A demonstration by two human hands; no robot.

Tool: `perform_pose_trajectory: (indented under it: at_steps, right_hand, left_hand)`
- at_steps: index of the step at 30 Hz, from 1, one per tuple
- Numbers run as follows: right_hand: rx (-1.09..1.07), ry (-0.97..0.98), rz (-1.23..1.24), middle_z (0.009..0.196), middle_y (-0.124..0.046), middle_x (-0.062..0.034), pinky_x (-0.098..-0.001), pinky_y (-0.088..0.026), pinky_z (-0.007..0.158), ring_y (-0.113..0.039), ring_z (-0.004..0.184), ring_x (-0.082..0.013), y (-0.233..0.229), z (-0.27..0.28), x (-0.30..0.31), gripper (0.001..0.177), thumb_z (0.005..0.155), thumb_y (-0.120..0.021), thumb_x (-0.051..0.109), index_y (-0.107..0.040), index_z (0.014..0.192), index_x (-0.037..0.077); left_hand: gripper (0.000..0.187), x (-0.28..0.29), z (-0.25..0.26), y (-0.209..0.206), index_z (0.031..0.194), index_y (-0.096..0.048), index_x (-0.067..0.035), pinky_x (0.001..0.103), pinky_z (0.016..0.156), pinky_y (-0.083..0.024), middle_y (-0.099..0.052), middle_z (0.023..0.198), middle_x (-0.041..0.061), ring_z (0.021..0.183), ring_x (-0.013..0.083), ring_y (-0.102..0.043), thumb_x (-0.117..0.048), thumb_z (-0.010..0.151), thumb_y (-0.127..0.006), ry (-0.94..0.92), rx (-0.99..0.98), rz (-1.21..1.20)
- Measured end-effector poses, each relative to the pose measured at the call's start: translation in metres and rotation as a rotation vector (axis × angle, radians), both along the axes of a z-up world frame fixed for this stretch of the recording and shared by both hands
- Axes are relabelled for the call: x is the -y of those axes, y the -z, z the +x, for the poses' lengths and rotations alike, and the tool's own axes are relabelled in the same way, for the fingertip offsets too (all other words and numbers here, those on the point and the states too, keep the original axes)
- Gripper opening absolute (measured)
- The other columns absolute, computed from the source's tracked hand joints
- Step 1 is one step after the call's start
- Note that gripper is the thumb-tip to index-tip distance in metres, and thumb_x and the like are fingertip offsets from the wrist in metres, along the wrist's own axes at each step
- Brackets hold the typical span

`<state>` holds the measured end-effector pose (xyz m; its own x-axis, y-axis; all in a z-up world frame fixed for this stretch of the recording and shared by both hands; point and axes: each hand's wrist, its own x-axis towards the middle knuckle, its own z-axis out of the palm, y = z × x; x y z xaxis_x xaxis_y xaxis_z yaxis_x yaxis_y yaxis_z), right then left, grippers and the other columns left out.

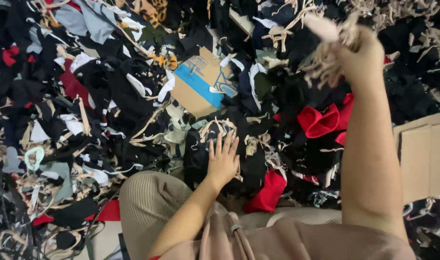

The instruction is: Sorting and packing fabric scraps from a large pile onto cardboard templates

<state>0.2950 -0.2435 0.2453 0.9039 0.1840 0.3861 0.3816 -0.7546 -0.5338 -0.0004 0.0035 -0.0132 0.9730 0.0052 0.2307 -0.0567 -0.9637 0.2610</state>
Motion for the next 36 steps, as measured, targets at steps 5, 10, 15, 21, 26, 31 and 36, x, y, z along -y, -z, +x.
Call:
perform_pose_trajectory:
  at_steps: [5,10,15,21,26,31,36]
  right_hand:
    - [-0.554,-0.058,0.698,0.105,-0.070,0.0061,-0.0162,-0.064,0.079,-0.071,0.089,-0.0033,-0.063,-0.071,-0.046,0.035,0.100,-0.068,0.014,-0.058,0.133,0.014]
    - [-0.590,-0.003,0.539,0.114,-0.070,0.0047,-0.0209,-0.060,0.090,-0.067,0.098,-0.0057,-0.088,-0.132,-0.072,0.035,0.096,-0.069,0.016,-0.062,0.131,0.014]
    - [-0.533,-0.096,0.635,0.092,-0.070,-0.0018,-0.0271,-0.057,0.075,-0.066,0.081,-0.0111,-0.039,-0.167,-0.085,0.036,0.081,-0.088,0.016,-0.072,0.110,0.005]
    - [-0.491,0.019,0.509,0.095,-0.074,-0.0086,-0.0355,-0.056,0.079,-0.069,0.087,-0.0196,0.040,-0.173,-0.092,0.044,0.079,-0.091,0.026,-0.074,0.116,0.009]
    - [-0.437,-0.006,0.255,0.110,-0.071,-0.0133,-0.0434,-0.053,0.090,-0.068,0.106,-0.0310,0.105,-0.160,-0.083,0.044,0.079,-0.084,0.026,-0.073,0.118,0.011]
    - [-0.696,0.051,0.637,0.121,-0.065,-0.0168,-0.0480,-0.041,0.110,-0.057,0.118,-0.0266,0.081,-0.189,-0.092,0.040,0.092,-0.068,0.031,-0.070,0.121,0.002]
    - [-0.818,-0.012,0.743,0.103,-0.070,-0.0119,-0.0412,-0.058,0.082,-0.066,0.097,-0.0225,0.093,-0.233,-0.074,0.032,0.088,-0.078,0.015,-0.072,0.118,0.006]
  left_hand:
    - [0.057,-0.008,0.013,-0.050,0.147,-0.051,-0.013,0.062,0.115,-0.027,-0.043,0.156,0.013,0.146,0.0406,-0.035,-0.035,0.095,-0.058,-0.002,0.131,-0.346]
    - [0.058,-0.004,0.064,-0.115,0.152,-0.039,-0.005,0.050,0.124,-0.030,-0.038,0.160,0.019,0.150,0.0370,-0.036,-0.023,0.101,-0.059,0.055,0.238,-0.823]
    - [0.093,0.026,0.132,-0.125,0.153,-0.041,-0.009,0.054,0.116,-0.042,-0.051,0.144,0.029,0.136,0.0479,-0.049,-0.028,0.076,-0.089,0.116,0.399,-1.041]
    - [0.030,0.038,0.137,-0.087,0.108,-0.073,-0.011,0.034,0.064,-0.057,-0.074,0.087,0.008,0.071,0.0213,-0.069,-0.024,0.085,-0.058,-0.046,-0.491,-2.293]
    - [0.037,0.038,0.099,-0.140,0.116,-0.070,-0.015,0.038,0.079,-0.055,-0.070,0.102,0.006,0.091,0.0242,-0.069,-0.031,0.084,-0.082,-0.254,-0.421,-2.189]
    - [0.056,0.031,0.101,-0.095,0.128,-0.063,-0.012,0.054,0.092,-0.053,-0.069,0.120,0.015,0.110,0.0373,-0.066,-0.039,0.084,-0.084,-0.368,-0.489,-2.121]
    - [0.050,0.036,0.038,-0.103,0.122,-0.067,-0.009,0.037,0.089,-0.052,-0.064,0.108,0.011,0.098,0.0256,-0.064,-0.032,0.082,-0.083,-0.413,-0.585,-2.089]
